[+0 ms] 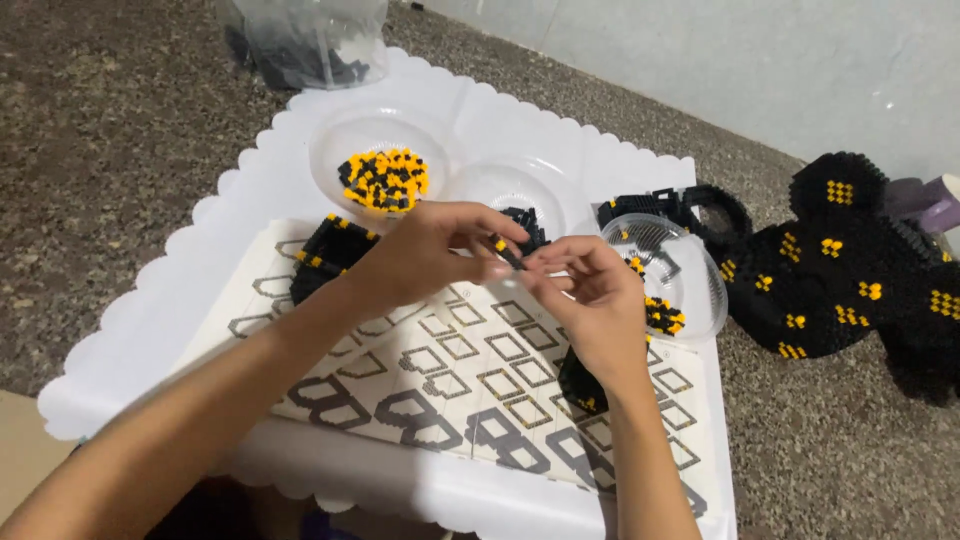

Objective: Assembling a 3D puzzle by snapping together small black and yellow interlocking plastic pieces.

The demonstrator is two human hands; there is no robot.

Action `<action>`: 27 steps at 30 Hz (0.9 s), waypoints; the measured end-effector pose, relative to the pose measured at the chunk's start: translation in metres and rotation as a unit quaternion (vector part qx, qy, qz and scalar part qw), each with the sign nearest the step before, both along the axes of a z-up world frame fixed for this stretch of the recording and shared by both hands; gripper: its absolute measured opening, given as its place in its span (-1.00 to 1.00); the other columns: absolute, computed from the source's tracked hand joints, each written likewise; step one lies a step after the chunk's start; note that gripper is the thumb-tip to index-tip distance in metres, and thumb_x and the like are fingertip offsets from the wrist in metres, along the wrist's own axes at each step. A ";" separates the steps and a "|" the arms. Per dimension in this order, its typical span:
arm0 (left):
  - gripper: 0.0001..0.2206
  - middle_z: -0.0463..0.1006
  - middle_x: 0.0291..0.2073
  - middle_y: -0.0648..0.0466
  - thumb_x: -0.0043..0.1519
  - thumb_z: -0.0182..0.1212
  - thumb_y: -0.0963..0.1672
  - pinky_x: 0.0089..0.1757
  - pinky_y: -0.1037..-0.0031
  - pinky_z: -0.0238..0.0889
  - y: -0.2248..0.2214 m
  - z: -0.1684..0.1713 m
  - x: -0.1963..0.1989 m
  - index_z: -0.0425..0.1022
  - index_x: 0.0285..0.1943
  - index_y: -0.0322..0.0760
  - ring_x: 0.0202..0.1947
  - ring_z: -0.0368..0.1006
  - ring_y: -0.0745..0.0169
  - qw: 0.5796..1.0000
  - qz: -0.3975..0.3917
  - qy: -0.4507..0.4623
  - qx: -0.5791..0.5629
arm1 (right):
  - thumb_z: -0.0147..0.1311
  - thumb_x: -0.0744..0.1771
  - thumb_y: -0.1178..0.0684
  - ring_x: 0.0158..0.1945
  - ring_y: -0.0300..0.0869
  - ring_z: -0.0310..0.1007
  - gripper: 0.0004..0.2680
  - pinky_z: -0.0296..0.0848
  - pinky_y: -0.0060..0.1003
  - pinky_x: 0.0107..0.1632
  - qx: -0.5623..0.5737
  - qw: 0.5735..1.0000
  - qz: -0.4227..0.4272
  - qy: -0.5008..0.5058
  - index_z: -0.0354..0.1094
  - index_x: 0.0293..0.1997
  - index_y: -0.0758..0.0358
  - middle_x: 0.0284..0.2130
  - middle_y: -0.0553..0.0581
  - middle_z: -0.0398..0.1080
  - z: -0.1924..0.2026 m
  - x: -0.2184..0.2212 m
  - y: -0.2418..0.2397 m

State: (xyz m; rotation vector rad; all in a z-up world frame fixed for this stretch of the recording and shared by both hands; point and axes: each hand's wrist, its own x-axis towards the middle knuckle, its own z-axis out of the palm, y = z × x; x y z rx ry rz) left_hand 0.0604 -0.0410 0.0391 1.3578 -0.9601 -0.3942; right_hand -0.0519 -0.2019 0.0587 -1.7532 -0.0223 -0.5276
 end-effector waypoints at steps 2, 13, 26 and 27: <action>-0.70 0.57 -0.25 -0.11 0.07 0.29 -0.19 -0.29 0.50 0.46 -0.009 -0.007 0.003 0.49 0.00 -0.32 -0.25 0.52 0.18 1.000 -0.009 0.019 -0.007 | 0.20 0.17 0.37 -0.31 -0.25 0.46 -0.83 0.50 -0.44 -0.26 0.010 1.000 -0.011 -0.004 0.34 -0.28 0.40 -0.43 0.18 0.46 -0.002 0.000 -0.007; -0.75 0.54 -0.41 -0.13 0.10 0.27 -0.16 -0.28 0.43 0.46 -0.016 -0.018 -0.017 0.48 -0.11 -0.48 -0.31 0.55 0.18 0.987 0.033 0.148 -0.053 | 0.17 0.16 0.40 -0.29 -0.14 0.52 -0.79 0.52 -0.36 -0.21 0.026 0.999 -0.006 0.032 0.34 -0.20 0.48 -0.39 0.32 0.48 0.000 -0.001 -0.041; -0.76 0.46 -0.48 -0.10 0.23 -0.05 -0.18 -0.35 0.46 0.42 -0.011 -0.022 -0.020 0.38 -0.01 -0.46 -0.43 0.42 0.21 0.983 0.009 0.182 -0.015 | 0.11 0.29 0.23 -0.19 0.01 0.48 -0.88 0.45 -0.18 -0.10 -0.259 0.904 -0.311 0.139 0.42 -0.13 0.34 -0.31 0.27 0.46 -0.017 -0.009 -0.110; -0.75 0.46 -0.50 -0.09 0.23 -0.06 -0.18 -0.37 0.47 0.41 -0.011 -0.023 -0.020 0.38 0.02 -0.47 -0.45 0.41 0.23 0.985 0.011 0.174 -0.012 | 0.08 0.28 0.24 -0.10 0.09 0.46 -0.85 0.40 -0.11 0.01 -0.313 0.886 -0.279 0.199 0.43 -0.09 0.36 -0.27 0.31 0.47 -0.018 -0.008 -0.108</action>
